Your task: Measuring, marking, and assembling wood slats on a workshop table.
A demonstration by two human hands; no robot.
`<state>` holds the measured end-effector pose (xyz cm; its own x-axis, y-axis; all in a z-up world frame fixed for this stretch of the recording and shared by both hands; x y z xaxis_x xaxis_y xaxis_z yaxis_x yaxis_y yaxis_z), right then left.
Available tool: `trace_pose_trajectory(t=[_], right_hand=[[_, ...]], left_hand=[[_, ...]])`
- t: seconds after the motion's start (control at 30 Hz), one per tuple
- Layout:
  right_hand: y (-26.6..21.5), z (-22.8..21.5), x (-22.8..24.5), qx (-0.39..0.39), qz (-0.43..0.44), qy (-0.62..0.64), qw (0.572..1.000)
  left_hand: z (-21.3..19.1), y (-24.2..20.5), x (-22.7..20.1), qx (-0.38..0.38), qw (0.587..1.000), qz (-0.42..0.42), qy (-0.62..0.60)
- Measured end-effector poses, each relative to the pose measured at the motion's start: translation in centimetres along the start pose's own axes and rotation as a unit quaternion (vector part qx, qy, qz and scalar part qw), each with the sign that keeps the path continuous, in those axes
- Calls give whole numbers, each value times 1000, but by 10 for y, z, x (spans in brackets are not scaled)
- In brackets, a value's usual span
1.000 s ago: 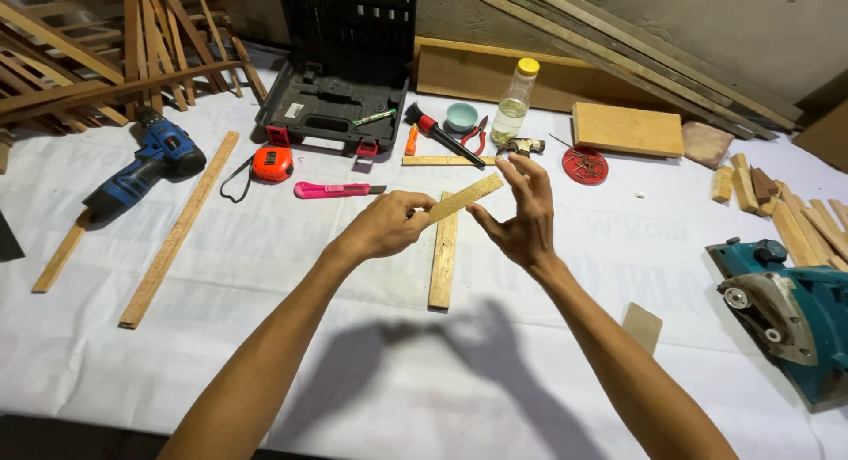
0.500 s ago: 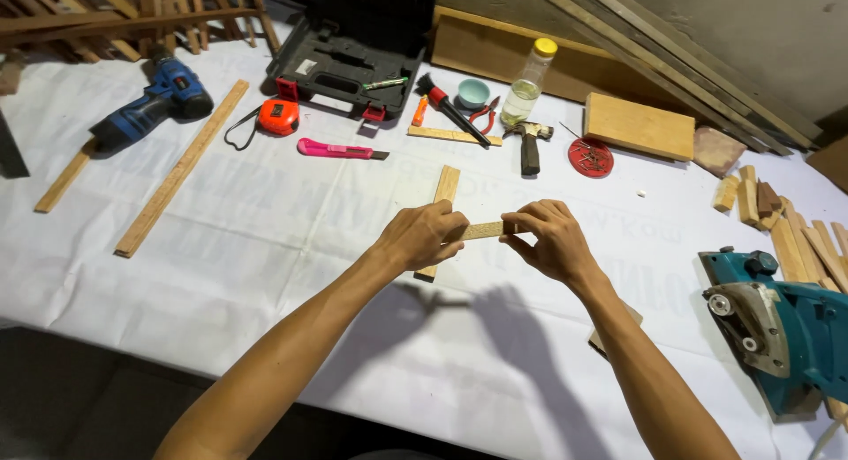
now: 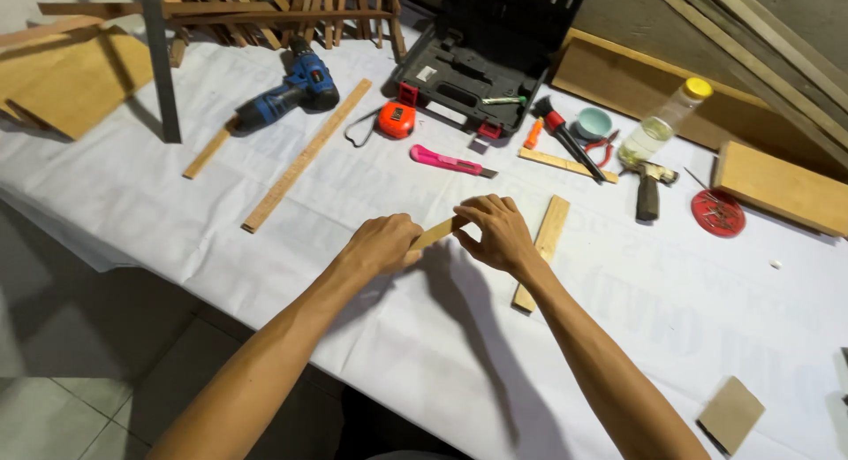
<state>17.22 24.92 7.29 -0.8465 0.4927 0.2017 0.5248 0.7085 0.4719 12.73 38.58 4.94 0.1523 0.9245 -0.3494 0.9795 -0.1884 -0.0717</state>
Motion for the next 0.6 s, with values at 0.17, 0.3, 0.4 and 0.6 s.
trace_pose_trajectory(t=[0.17, 0.3, 0.4, 0.6], right_hand=[[81, 67, 15, -14, 44, -2, 999], [119, 139, 21, 124, 77, 43, 988], [130, 179, 18, 140, 65, 46, 987], [138, 194, 27, 104, 59, 57, 991]], left_hand=[[-28, 10, 99, -14, 996, -88, -10], [-41, 18, 160, -44, 991, -111, -59], [-33, 31, 197, -35, 988, -131, -76], [-23, 53, 218, -9, 991, -110, -78]])
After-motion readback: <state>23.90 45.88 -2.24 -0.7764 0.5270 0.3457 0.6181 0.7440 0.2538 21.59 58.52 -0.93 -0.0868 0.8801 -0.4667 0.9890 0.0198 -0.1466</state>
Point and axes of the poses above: each hand's wrist, its own y-axis towards the middle knuckle, its own z-axis out of the palm, x = y × z, the point moved 10 cm from there along y, towards the middle knuckle, and after that the axes turned 2 degrees about -z, right-handed, at the moved point
